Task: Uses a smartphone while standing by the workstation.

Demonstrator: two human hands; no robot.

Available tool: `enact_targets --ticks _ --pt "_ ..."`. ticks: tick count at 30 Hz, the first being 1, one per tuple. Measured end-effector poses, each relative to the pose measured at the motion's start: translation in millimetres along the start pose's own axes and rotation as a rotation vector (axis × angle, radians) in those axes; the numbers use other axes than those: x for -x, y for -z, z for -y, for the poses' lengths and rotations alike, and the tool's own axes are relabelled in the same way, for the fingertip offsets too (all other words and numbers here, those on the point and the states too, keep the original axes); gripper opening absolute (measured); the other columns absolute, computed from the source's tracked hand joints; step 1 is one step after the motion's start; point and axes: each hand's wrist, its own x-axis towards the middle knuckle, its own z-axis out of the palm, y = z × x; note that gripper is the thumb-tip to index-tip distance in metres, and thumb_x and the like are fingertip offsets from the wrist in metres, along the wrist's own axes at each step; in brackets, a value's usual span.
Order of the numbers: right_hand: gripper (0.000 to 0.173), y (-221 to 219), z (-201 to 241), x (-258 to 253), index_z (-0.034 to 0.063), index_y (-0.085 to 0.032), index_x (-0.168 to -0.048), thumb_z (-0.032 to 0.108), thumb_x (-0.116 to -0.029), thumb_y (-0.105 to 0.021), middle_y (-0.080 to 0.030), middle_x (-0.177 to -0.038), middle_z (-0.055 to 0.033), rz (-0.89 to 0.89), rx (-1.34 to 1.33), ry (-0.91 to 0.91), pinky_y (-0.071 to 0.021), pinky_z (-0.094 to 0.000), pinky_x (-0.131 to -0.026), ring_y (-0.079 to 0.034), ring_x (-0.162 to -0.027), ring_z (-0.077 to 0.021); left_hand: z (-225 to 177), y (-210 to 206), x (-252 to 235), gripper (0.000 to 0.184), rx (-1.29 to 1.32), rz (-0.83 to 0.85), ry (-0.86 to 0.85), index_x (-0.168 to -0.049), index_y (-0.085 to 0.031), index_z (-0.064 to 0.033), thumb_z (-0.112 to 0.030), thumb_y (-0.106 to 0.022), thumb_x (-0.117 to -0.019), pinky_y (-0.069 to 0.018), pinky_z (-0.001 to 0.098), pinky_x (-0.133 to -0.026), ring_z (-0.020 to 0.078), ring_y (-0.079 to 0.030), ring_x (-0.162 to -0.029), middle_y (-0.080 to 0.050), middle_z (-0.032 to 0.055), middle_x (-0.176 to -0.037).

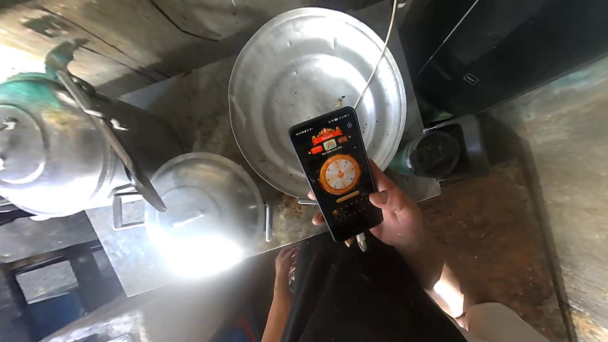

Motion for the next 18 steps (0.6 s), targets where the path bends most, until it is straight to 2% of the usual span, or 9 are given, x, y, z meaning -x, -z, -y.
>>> enact_targets --ticks 3,5,9,11,14,16,18 --pt "0.060 -1.8 -0.2 -1.3 0.0154 -0.029 -0.154 0.022 -0.0965 -0.043 -0.051 -0.140 -0.0288 -0.002 0.021 0.031 -0.0554 -0.0646 -0.090 -0.059 -0.119 -0.0486 -0.5 -0.3 1.0 0.027 -0.021 0.005 -0.008 -0.124 -0.065 -0.0015 -0.017 -0.063 -0.1024 -0.0557 0.0352 -0.074 0.0163 -0.067 -0.083 -0.071 0.0144 -0.108" --pt "0.058 -3.6 -0.7 -3.1 0.0127 -0.031 -0.153 0.021 -0.0962 -0.044 -0.051 -0.140 -0.0283 -0.008 0.044 0.063 -0.0516 -0.0665 -0.097 -0.058 -0.122 -0.0477 1.7 -0.5 -1.2 0.027 -0.020 -0.004 0.002 -0.124 -0.065 -0.0019 -0.017 -0.062 -0.1026 -0.0556 0.0353 -0.073 0.0165 -0.067 -0.083 -0.072 0.0142 -0.107" --pt "0.061 -3.9 1.5 -5.5 0.0124 -0.030 -0.153 0.026 -0.0958 -0.048 -0.051 -0.142 -0.0249 -0.045 0.126 0.090 -0.0526 -0.0612 -0.098 -0.057 -0.125 -0.0427 3.8 0.9 -2.6 0.025 -0.006 -0.010 -0.003 -0.122 -0.066 -0.0010 -0.017 -0.062 -0.1026 -0.0552 0.0336 -0.072 0.0149 -0.066 -0.081 -0.072 0.0137 -0.104" --pt "0.059 -6.5 4.0 -5.5 0.0131 -0.029 -0.154 0.031 -0.1000 -0.045 -0.052 -0.142 -0.0258 -0.082 0.113 0.082 -0.0531 -0.0611 -0.098 -0.058 -0.125 -0.0433 3.8 2.1 -3.0 0.025 -0.007 -0.004 -0.009 -0.122 -0.066 -0.0005 -0.017 -0.062 -0.1030 -0.0561 0.0344 -0.075 0.0156 -0.068 -0.083 -0.072 0.0140 -0.105" --pt "0.054 -10.2 7.8 -6.8 0.0125 -0.036 -0.152 0.035 -0.1030 -0.038 -0.058 -0.134 -0.0261 -0.208 0.119 0.051 -0.0564 -0.0603 -0.094 -0.064 -0.116 -0.0423 -0.3 1.9 -2.6 0.026 -0.007 -0.009 -0.009 -0.123 -0.065 0.0010 -0.015 -0.062 -0.1029 -0.0567 0.0365 -0.080 0.0183 -0.069 -0.089 -0.072 0.0163 -0.109" --pt "0.054 -8.4 9.3 -7.9 0.0130 -0.041 -0.151 0.038 -0.1023 -0.038 -0.061 -0.131 -0.0217 -0.299 0.220 0.032 -0.0576 -0.0578 -0.091 -0.066 -0.113 -0.0368 -2.1 0.6 -2.8 0.025 -0.022 -0.021 -0.021 -0.122 -0.065 0.0016 -0.014 -0.062 -0.1024 -0.0559 0.0352 -0.079 0.0172 -0.068 -0.087 -0.071 0.0163 -0.107" --pt "0.052 -9.4 11.1 -8.1 0.0142 -0.049 -0.147 0.043 -0.1036 -0.041 -0.063 -0.132 -0.0133 -0.384 0.327 0.043 -0.0565 -0.0521 -0.095 -0.065 -0.116 -0.0267 0.2 1.9 -6.8 0.026 -0.043 -0.012 -0.037 -0.122 -0.066 0.0016 -0.014 -0.062 -0.1025 -0.0561 0.0352 -0.081 0.0168 -0.068 -0.088 -0.071 0.0162 -0.108"
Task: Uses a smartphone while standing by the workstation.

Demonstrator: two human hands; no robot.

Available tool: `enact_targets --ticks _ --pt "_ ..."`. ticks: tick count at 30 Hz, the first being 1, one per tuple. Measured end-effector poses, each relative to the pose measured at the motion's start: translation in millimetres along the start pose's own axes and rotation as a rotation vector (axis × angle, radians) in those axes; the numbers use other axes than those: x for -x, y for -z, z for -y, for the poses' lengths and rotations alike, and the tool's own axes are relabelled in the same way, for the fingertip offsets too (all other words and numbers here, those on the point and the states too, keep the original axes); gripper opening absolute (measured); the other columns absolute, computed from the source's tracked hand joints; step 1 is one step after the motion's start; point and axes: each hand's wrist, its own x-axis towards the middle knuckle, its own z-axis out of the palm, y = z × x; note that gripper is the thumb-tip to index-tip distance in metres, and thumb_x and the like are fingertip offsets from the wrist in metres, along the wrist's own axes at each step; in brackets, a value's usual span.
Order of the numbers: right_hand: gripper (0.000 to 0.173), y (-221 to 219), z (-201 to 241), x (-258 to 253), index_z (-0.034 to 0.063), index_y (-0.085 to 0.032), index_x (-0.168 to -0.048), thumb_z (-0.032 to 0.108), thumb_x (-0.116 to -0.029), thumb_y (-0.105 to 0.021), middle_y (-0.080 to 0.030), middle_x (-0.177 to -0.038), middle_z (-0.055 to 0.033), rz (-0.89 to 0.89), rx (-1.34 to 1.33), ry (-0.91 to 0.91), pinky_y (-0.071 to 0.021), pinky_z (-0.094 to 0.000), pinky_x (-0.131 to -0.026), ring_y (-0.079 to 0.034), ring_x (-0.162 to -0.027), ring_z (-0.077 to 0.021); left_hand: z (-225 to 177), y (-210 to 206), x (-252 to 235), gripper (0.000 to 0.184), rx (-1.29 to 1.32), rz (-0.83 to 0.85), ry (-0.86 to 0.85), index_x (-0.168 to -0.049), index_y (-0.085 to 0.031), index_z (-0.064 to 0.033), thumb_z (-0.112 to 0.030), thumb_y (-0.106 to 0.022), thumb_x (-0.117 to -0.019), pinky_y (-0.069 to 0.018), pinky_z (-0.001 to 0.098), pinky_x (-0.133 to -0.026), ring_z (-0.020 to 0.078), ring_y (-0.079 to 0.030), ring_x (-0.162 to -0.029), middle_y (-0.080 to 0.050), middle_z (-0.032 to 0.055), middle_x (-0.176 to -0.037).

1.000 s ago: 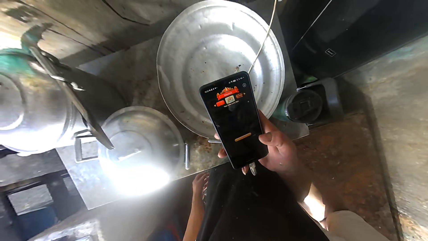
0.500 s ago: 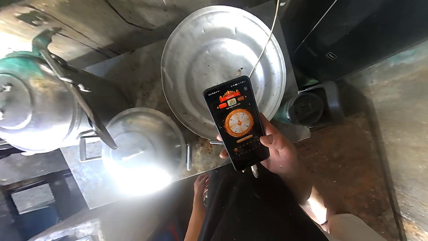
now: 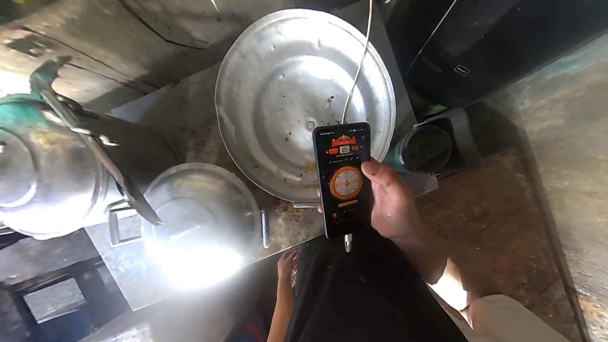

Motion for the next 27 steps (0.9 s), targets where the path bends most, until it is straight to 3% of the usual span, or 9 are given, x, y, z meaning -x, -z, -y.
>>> enact_targets --ticks 2,4,9,14,21,22,24,27 --pt "0.050 -1.8 3.2 1.6 0.0168 -0.055 -0.143 0.047 -0.1050 -0.044 -0.063 -0.134 -0.0040 -0.048 0.073 0.051 -0.0522 -0.0422 -0.104 -0.061 -0.123 -0.0151 2.0 0.5 -3.1 0.026 -0.022 0.006 -0.013 -0.122 -0.066 0.0012 -0.016 -0.063 -0.1024 -0.0553 0.0349 -0.081 0.0160 -0.067 -0.087 -0.071 0.0157 -0.108" --pt "0.045 -3.8 5.8 1.1 0.0162 -0.060 -0.136 0.047 -0.1054 -0.046 -0.065 -0.129 -0.0017 -0.064 0.093 0.106 -0.0516 -0.0377 -0.104 -0.061 -0.122 -0.0113 2.4 1.0 -4.8 0.026 -0.034 0.009 -0.023 -0.121 -0.067 0.0005 -0.017 -0.063 -0.1023 -0.0552 0.0354 -0.082 0.0161 -0.067 -0.088 -0.071 0.0153 -0.108" --pt "0.038 -5.3 9.0 -1.2 0.0135 -0.066 -0.120 0.044 -0.1056 -0.049 -0.069 -0.110 -0.0019 -0.062 0.100 0.164 -0.0571 -0.0332 -0.091 -0.066 -0.104 -0.0096 1.5 1.5 -2.8 0.024 -0.029 0.005 -0.041 -0.119 -0.068 0.0004 -0.015 -0.063 -0.1019 -0.0542 0.0322 -0.080 0.0131 -0.066 -0.085 -0.072 0.0132 -0.104" --pt "0.039 -6.9 10.6 -4.5 0.0122 -0.068 -0.112 0.048 -0.1023 -0.056 -0.071 -0.099 -0.0043 -0.043 0.035 0.141 -0.0611 -0.0333 -0.077 -0.070 -0.090 -0.0120 5.1 2.3 -4.8 0.025 -0.005 -0.005 -0.041 -0.121 -0.065 0.0026 -0.014 -0.062 -0.1025 -0.0550 0.0338 -0.080 0.0150 -0.066 -0.086 -0.071 0.0157 -0.106" --pt "0.035 -6.7 11.2 -4.8 0.0076 -0.068 -0.110 0.041 -0.1012 -0.061 -0.070 -0.094 -0.0085 -0.036 -0.021 0.095 -0.0607 -0.0339 -0.071 -0.069 -0.083 -0.0149 1.1 -2.3 0.0 0.026 -0.022 -0.010 -0.025 -0.122 -0.066 0.0018 -0.014 -0.062 -0.1024 -0.0547 0.0376 -0.085 0.0186 -0.067 -0.092 -0.071 0.0169 -0.110" --pt "0.039 -6.0 10.2 -4.1 0.0090 -0.068 -0.111 0.045 -0.1022 -0.057 -0.070 -0.096 -0.0080 -0.045 -0.014 0.097 -0.0612 -0.0352 -0.073 -0.070 -0.086 -0.0151 1.0 -2.6 0.5 0.025 -0.024 -0.010 -0.027 -0.122 -0.066 0.0021 -0.014 -0.062 -0.1025 -0.0549 0.0375 -0.085 0.0184 -0.067 -0.092 -0.071 0.0169 -0.110" --pt "0.048 -2.9 9.2 -1.9 0.0122 -0.066 -0.120 0.053 -0.1045 -0.047 -0.070 -0.112 -0.0069 -0.055 0.029 0.112 -0.0595 -0.0400 -0.088 -0.068 -0.104 -0.0159 1.0 -3.0 1.1 0.025 -0.024 -0.005 -0.024 -0.122 -0.066 0.0020 -0.014 -0.062 -0.1025 -0.0551 0.0366 -0.084 0.0176 -0.067 -0.091 -0.071 0.0164 -0.109" --pt "0.053 -2.4 9.6 0.3 0.0140 -0.064 -0.128 0.054 -0.1075 -0.035 -0.065 -0.128 -0.0045 -0.095 0.119 0.157 -0.0512 -0.0430 -0.104 -0.060 -0.124 -0.0146 5.1 -2.4 -2.9 0.025 -0.007 -0.006 -0.014 -0.121 -0.066 0.0019 -0.014 -0.063 -0.1022 -0.0550 0.0354 -0.080 0.0171 -0.066 -0.088 -0.071 0.0161 -0.108"
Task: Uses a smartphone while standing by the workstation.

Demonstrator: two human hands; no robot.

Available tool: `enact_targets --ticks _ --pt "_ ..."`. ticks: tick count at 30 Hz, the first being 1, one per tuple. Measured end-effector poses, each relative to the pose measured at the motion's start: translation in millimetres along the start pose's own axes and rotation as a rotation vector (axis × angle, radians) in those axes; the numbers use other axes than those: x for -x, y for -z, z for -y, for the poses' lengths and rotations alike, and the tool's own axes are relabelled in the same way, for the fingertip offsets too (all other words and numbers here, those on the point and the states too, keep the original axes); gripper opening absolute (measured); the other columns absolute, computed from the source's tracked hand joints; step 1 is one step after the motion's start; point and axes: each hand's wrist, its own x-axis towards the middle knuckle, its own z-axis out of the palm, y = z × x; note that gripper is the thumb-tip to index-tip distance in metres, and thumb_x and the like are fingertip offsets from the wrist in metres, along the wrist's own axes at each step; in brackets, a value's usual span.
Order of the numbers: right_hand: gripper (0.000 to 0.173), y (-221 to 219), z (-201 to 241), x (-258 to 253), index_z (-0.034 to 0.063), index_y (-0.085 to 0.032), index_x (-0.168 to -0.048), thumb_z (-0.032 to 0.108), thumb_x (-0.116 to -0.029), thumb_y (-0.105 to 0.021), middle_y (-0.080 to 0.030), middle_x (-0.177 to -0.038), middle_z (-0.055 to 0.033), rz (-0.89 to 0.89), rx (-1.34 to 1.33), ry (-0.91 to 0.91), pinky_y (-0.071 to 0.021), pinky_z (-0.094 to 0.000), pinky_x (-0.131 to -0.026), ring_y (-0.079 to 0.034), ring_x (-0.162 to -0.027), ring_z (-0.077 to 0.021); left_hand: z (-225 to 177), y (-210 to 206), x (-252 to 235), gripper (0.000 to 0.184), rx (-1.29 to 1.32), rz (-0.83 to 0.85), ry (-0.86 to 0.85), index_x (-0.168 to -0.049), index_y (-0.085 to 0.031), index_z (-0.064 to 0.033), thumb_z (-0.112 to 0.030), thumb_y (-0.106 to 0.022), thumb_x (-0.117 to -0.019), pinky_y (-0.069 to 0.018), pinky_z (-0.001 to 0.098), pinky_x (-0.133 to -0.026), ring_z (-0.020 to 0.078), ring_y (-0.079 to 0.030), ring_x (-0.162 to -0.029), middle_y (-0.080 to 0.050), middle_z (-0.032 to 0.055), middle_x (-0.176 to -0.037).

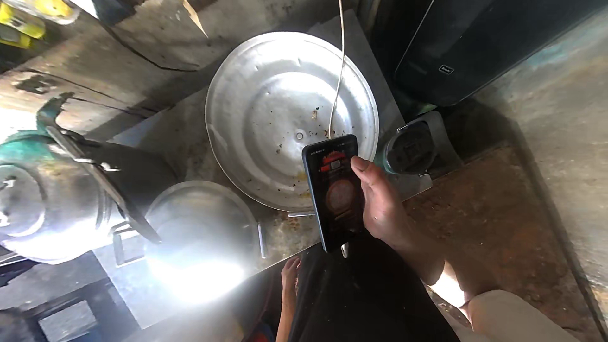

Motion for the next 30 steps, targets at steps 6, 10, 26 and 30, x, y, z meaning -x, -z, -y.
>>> enact_targets --ticks 6,10,26,30 --pt "0.052 -1.9 0.1 3.0 0.0117 -0.063 -0.130 0.048 -0.1091 -0.034 -0.061 -0.136 -0.0042 -0.048 0.026 0.019 -0.0438 -0.0426 -0.113 -0.053 -0.133 -0.0127 14.5 4.0 -12.2 0.028 -0.019 0.016 -0.007 -0.124 -0.066 -0.0006 -0.018 -0.063 -0.1025 -0.0558 0.0410 -0.085 0.0217 -0.068 -0.095 -0.071 0.0172 -0.114" --pt "0.055 -2.3 -0.2 3.5 0.0101 -0.060 -0.137 0.048 -0.1096 -0.030 -0.059 -0.140 -0.0065 -0.041 0.024 -0.005 -0.0446 -0.0428 -0.113 -0.053 -0.134 -0.0147 10.5 3.6 -10.0 0.027 0.003 0.024 -0.008 -0.123 -0.066 0.0012 -0.016 -0.063 -0.1025 -0.0558 0.0404 -0.086 0.0214 -0.068 -0.096 -0.071 0.0178 -0.114" --pt "0.055 -2.9 -2.4 5.6 0.0073 -0.058 -0.138 0.045 -0.1095 -0.031 -0.056 -0.144 -0.0083 -0.058 0.022 -0.034 -0.0424 -0.0422 -0.115 -0.050 -0.137 -0.0153 6.7 5.1 -8.8 0.028 -0.063 0.040 -0.015 -0.123 -0.067 -0.0006 -0.020 -0.063 -0.1027 -0.0552 0.0430 -0.087 0.0231 -0.068 -0.095 -0.071 0.0180 -0.113" --pt "0.056 -3.2 -2.3 6.5 0.0055 -0.058 -0.139 0.045 -0.1095 -0.031 -0.054 -0.147 -0.0091 -0.075 0.032 -0.033 -0.0408 -0.0421 -0.116 -0.047 -0.140 -0.0152 -0.2 2.4 -4.2 0.026 -0.048 0.026 -0.018 -0.121 -0.067 0.0002 -0.018 -0.064 -0.1019 -0.0555 0.0383 -0.087 0.0185 -0.068 -0.094 -0.071 0.0159 -0.111"
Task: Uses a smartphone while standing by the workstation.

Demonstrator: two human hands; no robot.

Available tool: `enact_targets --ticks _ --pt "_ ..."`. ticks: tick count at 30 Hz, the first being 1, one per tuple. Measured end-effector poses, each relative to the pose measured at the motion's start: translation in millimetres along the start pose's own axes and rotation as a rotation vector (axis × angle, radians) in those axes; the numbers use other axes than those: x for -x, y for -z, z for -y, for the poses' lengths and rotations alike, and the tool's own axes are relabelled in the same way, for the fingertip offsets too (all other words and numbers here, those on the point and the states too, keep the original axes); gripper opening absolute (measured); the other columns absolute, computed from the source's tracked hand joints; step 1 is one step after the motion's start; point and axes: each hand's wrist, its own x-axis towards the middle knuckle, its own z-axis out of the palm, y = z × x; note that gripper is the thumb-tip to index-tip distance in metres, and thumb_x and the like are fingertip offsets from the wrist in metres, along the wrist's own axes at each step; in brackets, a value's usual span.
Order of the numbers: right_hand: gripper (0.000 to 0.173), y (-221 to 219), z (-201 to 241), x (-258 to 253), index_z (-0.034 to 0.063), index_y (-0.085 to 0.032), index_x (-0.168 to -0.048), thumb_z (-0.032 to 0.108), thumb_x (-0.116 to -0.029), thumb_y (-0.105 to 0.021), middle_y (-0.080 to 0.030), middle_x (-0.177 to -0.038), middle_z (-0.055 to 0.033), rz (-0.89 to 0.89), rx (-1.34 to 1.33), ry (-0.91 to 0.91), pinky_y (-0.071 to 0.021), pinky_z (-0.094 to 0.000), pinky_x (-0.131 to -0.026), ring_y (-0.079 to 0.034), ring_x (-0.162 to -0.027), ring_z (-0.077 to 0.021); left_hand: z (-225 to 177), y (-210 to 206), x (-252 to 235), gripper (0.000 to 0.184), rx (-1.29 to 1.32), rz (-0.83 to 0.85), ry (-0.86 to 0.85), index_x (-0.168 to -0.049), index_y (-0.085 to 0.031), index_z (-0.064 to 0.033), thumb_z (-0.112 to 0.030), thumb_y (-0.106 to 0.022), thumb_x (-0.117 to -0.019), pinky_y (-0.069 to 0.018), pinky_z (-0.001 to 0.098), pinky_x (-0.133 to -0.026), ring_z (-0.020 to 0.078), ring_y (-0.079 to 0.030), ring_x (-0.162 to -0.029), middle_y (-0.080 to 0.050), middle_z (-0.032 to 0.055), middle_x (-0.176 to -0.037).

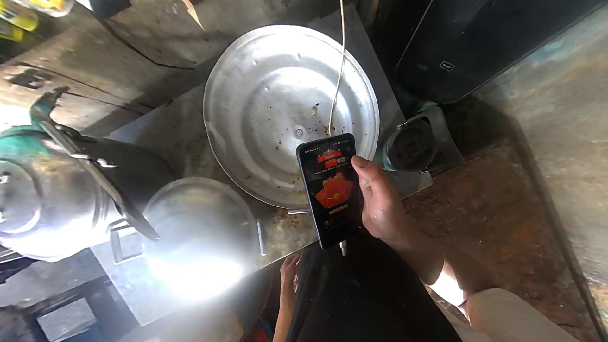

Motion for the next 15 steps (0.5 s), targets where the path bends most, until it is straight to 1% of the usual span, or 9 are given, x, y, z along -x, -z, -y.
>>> enact_targets --ticks 4,6,9,13,15 --pt "0.057 0.4 0.5 0.2 0.0059 -0.057 -0.141 0.045 -0.1099 -0.030 -0.052 -0.150 -0.0084 0.009 0.014 -0.001 -0.0392 -0.0422 -0.117 -0.045 -0.141 -0.0150 9.7 1.5 -8.7 0.028 0.020 0.015 -0.006 -0.122 -0.067 -0.0002 -0.019 -0.064 -0.1020 -0.0555 0.0413 -0.088 0.0213 -0.068 -0.096 -0.071 0.0171 -0.113" --pt "0.057 0.1 0.0 0.0 0.0059 -0.057 -0.140 0.046 -0.1096 -0.030 -0.053 -0.148 -0.0089 0.000 0.007 -0.007 -0.0399 -0.0433 -0.117 -0.046 -0.141 -0.0157 8.3 1.0 -7.6 0.027 0.014 0.012 -0.002 -0.122 -0.067 -0.0004 -0.019 -0.063 -0.1025 -0.0553 0.0404 -0.085 0.0204 -0.068 -0.092 -0.071 0.0167 -0.111" --pt "0.057 -0.1 -0.5 0.4 0.0046 -0.057 -0.140 0.045 -0.1097 -0.031 -0.052 -0.150 -0.0094 -0.011 0.003 -0.003 -0.0382 -0.0433 -0.118 -0.045 -0.142 -0.0160 5.6 0.9 -5.2 0.027 0.021 0.012 0.002 -0.121 -0.067 0.0000 -0.020 -0.063 -0.1026 -0.0551 0.0399 -0.084 0.0200 -0.067 -0.090 -0.071 0.0170 -0.111" --pt "0.056 -1.3 0.4 -0.5 0.0075 -0.058 -0.139 0.047 -0.1098 -0.031 -0.054 -0.147 -0.0076 0.001 -0.011 0.001 -0.0404 -0.0440 -0.116 -0.046 -0.140 -0.0156 -2.4 -1.8 3.3 0.025 0.033 -0.006 -0.002 -0.120 -0.066 0.0015 -0.016 -0.063 -0.1024 -0.0550 0.0357 -0.081 0.0165 -0.066 -0.087 -0.071 0.0157 -0.107" --pt "0.055 -1.4 0.2 -1.2 0.0088 -0.058 -0.140 0.048 -0.1100 -0.032 -0.054 -0.146 -0.0066 0.009 -0.023 0.002 -0.0407 -0.0447 -0.116 -0.047 -0.140 -0.0155 -0.4 -1.7 2.2 0.026 0.047 0.003 -0.008 -0.120 -0.066 0.0025 -0.016 -0.062 -0.1026 -0.0556 0.0393 -0.086 0.0197 -0.067 -0.093 -0.071 0.0177 -0.111"
